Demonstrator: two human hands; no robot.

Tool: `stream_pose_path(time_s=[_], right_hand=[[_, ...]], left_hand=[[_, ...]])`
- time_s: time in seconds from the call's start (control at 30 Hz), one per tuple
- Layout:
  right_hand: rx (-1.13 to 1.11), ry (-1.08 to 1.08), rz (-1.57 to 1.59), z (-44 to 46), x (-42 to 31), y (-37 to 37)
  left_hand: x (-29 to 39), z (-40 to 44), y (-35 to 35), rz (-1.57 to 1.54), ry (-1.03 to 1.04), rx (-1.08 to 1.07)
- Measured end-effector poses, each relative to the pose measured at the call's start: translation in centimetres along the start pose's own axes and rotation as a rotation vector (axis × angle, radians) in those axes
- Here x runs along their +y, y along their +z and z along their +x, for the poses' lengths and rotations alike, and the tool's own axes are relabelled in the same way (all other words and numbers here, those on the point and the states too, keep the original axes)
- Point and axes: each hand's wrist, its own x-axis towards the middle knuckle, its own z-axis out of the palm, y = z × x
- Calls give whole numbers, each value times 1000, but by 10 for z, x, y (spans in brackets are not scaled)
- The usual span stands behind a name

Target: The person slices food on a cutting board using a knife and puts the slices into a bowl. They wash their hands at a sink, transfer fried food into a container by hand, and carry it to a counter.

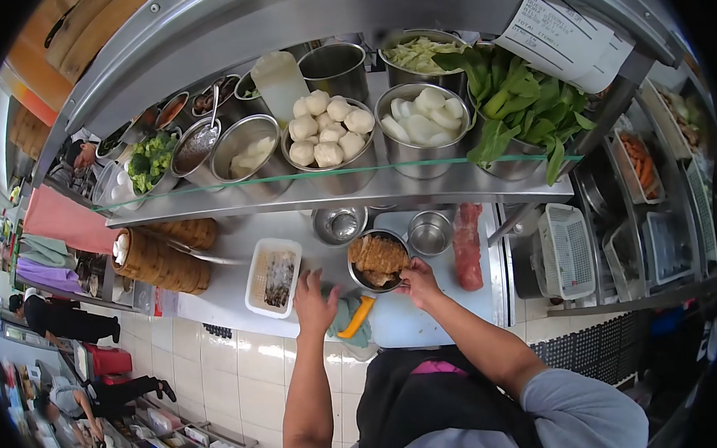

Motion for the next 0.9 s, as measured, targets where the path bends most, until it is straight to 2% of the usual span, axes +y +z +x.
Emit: stream_pose_path(time_s=[0.1,0.17,0.3,0.37,0.4,0.47,0.57,0.7,0.83,0.9], right_hand=[[25,-9,-64,-7,-1,2],[42,-30,-110,-13,-2,-2],[12,5,-77,-38,-12,-10],[-3,25,14,-50,-15,-18],[-10,39,62,-54,-18,-20],[30,17,72,-71,-27,-17],[50,10,57,-84,-34,-17],[71,-15,43,-90,-33,-23],[51,-45,44,-95,-33,-23],[47,-32,38,-93,-30,-23]], left_hand=[[52,23,-26,-177,142,33],[81,44,-27,-176,394,-65],[104,49,-10,-269,516,-233],[121,36,-5,-381,411,-267],[128,26,4,-384,443,-274],[141,-4,24,-399,277,-49],[174,-36,41,-390,241,54],[190,-52,38,-329,116,1],[174,-56,34,-84,117,-16],[170,-57,34,-61,130,-31]])
